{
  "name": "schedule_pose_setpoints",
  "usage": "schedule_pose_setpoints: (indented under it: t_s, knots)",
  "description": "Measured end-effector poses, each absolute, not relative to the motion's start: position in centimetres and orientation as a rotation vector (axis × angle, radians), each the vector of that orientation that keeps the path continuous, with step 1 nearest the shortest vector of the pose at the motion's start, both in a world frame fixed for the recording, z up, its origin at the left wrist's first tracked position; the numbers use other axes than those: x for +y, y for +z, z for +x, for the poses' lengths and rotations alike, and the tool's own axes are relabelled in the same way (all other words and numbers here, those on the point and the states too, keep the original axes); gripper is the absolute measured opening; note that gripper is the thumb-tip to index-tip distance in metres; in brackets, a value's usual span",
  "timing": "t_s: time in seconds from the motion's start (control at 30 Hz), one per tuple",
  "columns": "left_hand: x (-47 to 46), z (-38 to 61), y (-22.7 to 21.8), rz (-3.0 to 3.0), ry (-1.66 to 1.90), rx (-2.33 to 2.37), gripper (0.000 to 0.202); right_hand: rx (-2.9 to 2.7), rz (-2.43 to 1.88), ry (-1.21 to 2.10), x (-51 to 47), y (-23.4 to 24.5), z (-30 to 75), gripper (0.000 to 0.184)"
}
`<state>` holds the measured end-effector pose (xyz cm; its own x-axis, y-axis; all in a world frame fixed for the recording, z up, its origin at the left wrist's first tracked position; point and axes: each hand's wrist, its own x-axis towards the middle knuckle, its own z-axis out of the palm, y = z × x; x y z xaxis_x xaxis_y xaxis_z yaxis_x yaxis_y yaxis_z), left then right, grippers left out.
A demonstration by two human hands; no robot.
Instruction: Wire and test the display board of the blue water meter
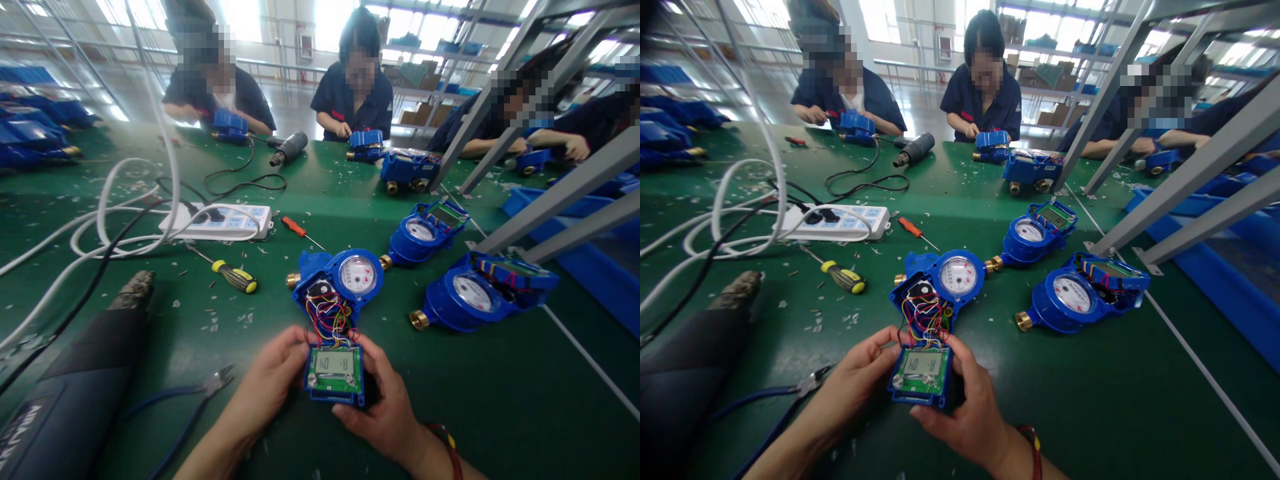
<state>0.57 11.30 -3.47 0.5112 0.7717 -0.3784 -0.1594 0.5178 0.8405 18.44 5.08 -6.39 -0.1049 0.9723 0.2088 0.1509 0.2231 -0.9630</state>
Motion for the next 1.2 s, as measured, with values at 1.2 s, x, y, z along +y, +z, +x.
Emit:
schedule_pose_setpoints:
  t_s: [1.2]
  knots:
    - [8.5, -2.4, -2.6, 1.385, 0.824, 1.408, 0.028, -1.223, -1.305, 1.253, 4.2, -4.7, 19.9, 0.071]
